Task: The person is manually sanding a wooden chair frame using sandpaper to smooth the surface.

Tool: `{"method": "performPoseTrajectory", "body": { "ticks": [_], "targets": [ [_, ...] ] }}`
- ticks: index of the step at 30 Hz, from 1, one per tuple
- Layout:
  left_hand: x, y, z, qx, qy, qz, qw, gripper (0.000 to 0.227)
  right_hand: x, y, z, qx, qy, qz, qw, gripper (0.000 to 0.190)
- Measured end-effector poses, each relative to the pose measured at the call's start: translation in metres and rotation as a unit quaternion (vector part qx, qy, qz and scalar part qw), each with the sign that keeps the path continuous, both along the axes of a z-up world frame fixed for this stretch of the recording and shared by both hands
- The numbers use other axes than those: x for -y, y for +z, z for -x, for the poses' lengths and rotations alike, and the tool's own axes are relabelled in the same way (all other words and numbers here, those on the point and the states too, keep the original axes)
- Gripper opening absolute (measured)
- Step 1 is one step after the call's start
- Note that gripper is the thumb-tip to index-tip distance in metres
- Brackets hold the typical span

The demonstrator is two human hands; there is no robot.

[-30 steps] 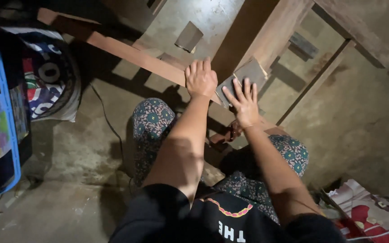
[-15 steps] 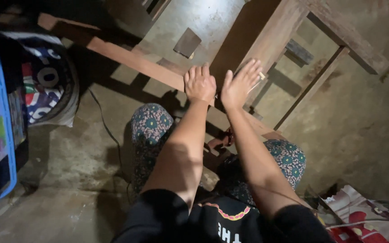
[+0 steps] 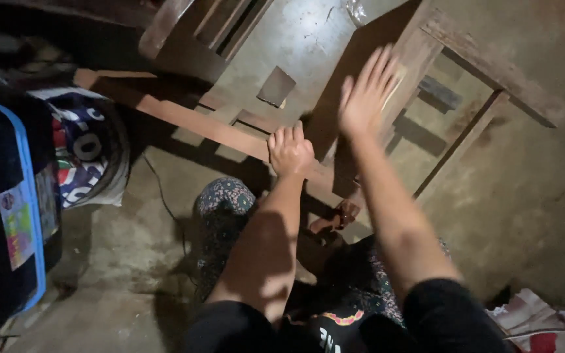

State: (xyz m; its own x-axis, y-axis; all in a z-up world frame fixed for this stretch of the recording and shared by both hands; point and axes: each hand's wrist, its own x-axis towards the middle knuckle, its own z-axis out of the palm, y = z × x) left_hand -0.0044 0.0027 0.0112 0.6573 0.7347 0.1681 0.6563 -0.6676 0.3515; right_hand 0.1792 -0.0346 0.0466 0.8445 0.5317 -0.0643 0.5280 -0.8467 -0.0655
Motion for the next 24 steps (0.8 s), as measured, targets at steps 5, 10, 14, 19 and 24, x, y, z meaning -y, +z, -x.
{"method": "performPoseTrajectory", "body": {
  "ticks": [5,10,14,19,24],
  "targets": [
    [-0.001,0.003,0.000,-0.135,-0.021,0.100,0.986,0.048,-0.014,-0.005,-0.064,0.003,0.006,0.016,1.000,0.075],
    [0.011,-0.021,0.002,-0.050,0.010,0.063,0.997,0.046,0.014,0.036,0.068,-0.053,0.039,0.007,0.998,0.073],
    [0.009,-0.029,0.003,-0.061,0.009,0.054,0.997,0.044,0.047,-0.002,0.109,-0.082,0.069,-0.027,0.994,0.077],
    [0.010,-0.020,0.010,-0.034,0.000,0.035,0.999,0.039,0.009,-0.004,0.000,-0.054,0.000,-0.036,0.998,0.066],
    [0.000,0.001,-0.003,-0.085,-0.018,0.040,0.995,0.041,-0.009,0.001,-0.038,-0.004,-0.020,0.035,0.999,0.066]
  ]
}}
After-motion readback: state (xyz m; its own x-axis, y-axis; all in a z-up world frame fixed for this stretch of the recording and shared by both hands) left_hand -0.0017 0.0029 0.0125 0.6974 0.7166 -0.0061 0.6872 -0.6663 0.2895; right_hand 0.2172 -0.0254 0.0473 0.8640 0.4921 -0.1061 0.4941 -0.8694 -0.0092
